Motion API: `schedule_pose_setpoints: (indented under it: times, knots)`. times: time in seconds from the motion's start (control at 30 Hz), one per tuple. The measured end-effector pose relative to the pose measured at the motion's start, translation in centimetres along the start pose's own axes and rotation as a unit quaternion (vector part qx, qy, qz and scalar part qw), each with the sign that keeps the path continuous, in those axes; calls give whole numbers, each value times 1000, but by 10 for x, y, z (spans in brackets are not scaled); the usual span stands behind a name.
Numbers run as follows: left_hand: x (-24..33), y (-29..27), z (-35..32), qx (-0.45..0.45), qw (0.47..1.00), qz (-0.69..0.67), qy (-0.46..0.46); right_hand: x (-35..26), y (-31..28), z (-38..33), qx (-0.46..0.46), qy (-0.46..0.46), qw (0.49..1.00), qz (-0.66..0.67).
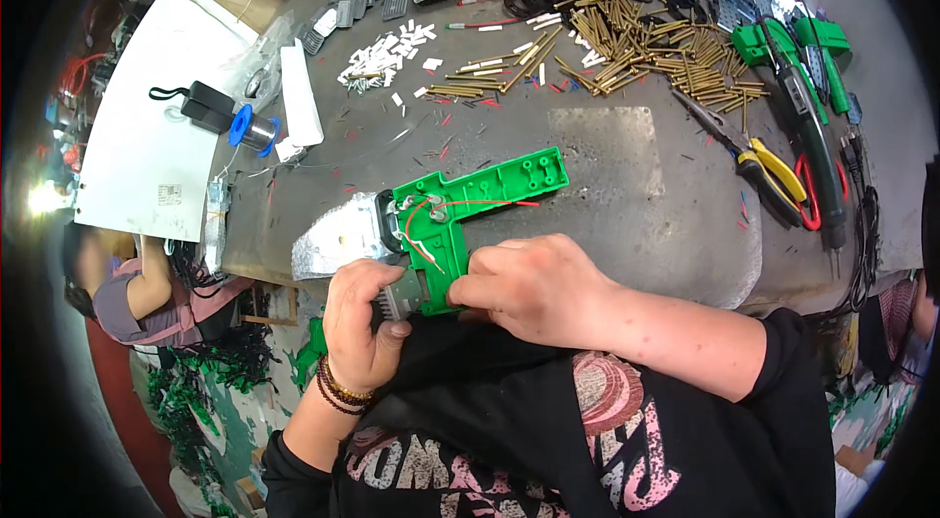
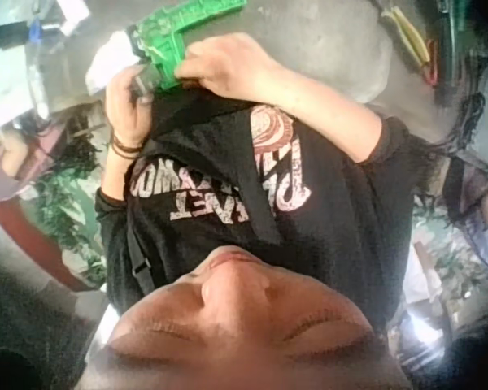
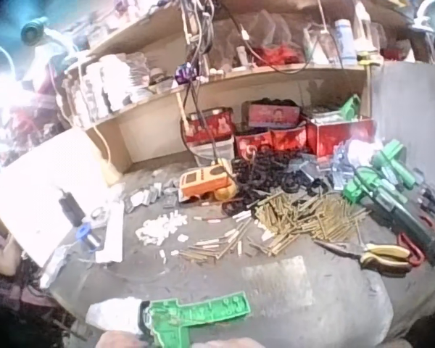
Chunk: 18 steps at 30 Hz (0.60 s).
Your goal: Assemble a green plastic device housing and solder internal wiring.
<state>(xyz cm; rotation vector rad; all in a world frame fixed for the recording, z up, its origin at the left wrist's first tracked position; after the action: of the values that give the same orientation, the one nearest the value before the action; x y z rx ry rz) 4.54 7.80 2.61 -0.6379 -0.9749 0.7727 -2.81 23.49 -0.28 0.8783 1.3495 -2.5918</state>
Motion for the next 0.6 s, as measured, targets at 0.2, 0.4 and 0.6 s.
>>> schedule_pose_setpoints:
  times: [0.2,0.4,0.6]
  knots:
    - [1,1,5,-14,1000,-6,1,2,2,-2,14,-6,1000,7]
    - [-6,4,5,-9,1000,-24,5,-2,-1,-1,13,-27,999,14]
    - [-9,10,0,13,1000,-14,22,-5,-2,0,-8,-20,1000,12]
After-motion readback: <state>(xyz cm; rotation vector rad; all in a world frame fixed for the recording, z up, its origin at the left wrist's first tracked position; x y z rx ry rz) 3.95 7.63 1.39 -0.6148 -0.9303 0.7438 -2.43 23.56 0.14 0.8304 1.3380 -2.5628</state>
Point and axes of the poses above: each hand's wrist, its own z-axis towards the middle knuckle, its own y-axis out of the palm, x = y × z, the point moved 7 cm from there along z, towards the middle knuckle, and after that the axes turned 3 degrees about -z, right-handed, at the moved point
